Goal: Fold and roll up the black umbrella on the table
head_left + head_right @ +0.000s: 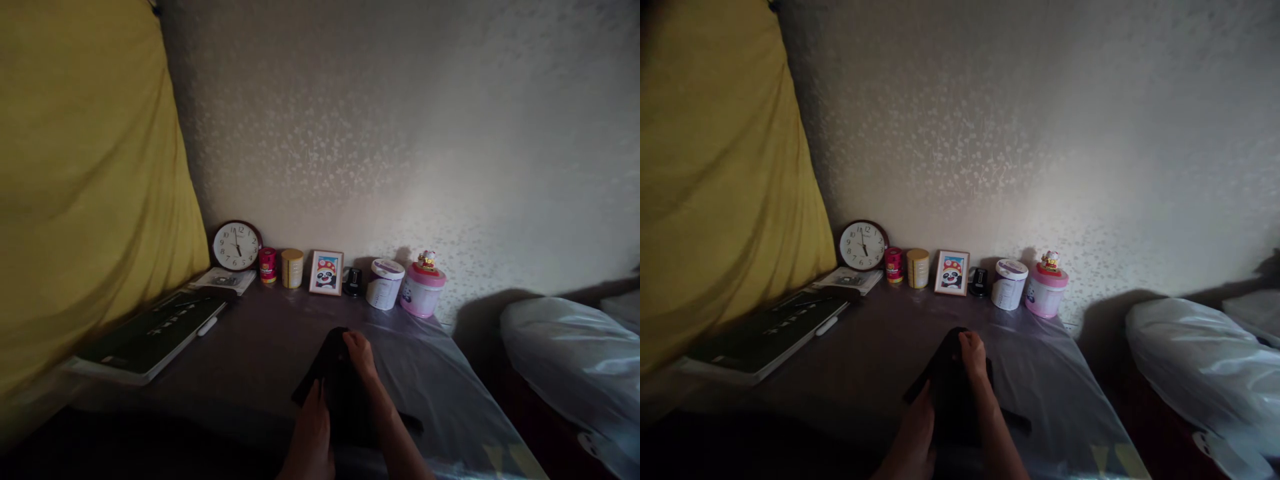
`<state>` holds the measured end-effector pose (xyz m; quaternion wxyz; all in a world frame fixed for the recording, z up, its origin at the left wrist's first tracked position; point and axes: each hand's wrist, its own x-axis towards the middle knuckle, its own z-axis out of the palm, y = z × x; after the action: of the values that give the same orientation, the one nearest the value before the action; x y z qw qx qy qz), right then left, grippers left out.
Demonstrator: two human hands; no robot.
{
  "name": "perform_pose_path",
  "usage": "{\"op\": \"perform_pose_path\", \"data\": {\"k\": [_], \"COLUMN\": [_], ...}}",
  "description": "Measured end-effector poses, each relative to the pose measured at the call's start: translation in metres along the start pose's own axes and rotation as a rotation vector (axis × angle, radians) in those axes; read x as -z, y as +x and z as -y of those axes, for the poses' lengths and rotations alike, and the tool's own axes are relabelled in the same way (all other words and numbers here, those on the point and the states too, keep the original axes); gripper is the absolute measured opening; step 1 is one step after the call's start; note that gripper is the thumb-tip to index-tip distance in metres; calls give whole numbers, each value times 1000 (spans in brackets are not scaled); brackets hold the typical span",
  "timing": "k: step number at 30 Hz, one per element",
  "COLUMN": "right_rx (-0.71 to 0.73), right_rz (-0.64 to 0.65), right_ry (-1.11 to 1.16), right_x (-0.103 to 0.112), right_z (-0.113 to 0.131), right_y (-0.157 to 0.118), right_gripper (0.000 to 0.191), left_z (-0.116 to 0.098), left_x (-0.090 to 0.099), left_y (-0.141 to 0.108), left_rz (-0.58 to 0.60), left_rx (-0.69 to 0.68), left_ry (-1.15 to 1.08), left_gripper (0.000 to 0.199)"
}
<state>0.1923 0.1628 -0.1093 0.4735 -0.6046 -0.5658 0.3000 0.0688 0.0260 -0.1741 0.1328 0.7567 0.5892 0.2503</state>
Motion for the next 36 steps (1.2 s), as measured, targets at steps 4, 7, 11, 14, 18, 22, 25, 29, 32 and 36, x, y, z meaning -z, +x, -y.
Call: {"op": "perform_pose_path", "data": {"k": [4, 7, 11, 14, 18, 22, 25, 29, 32, 36], "right_rx": [-51, 18, 150, 233, 375, 539, 538, 502, 584, 751], "right_rz": [123, 167, 240, 278, 341, 450, 516, 464, 422, 468], "right_ry": [54, 10, -118, -220, -346, -362, -207, -53, -125, -300], "right_x": [-17, -20, -14, -10, -14, -18, -9, 13, 22, 17], "right_z": [2, 2, 7, 16, 22, 18, 15, 13, 9, -3], "right_y": [-1, -3, -11, -24, -43, -49, -51, -61, -68, -56], "right_gripper": [24, 23, 24, 21, 21, 24, 25, 27, 28, 29], "left_z": [9, 18, 31, 33, 15, -5, -6, 1, 3, -5], "left_x": [-18, -26, -18, 2, 32, 38, 30, 21, 21, 26], "left_y": [-1, -5, -13, -20, -18, -7, -4, -9, -10, -5], "left_rz": [-20, -86, -158, -265, -322, -114, -48, -5, 47, 137], "left_rx": [-19, -54, -100, -116, -191, -209, -156, -155, -149, -70], "left_ry": [71, 80, 66, 43, 48, 36, -1, -65, -80, -57], "left_gripper": [89, 88, 81, 64, 51, 54, 61, 69, 73, 73]}}
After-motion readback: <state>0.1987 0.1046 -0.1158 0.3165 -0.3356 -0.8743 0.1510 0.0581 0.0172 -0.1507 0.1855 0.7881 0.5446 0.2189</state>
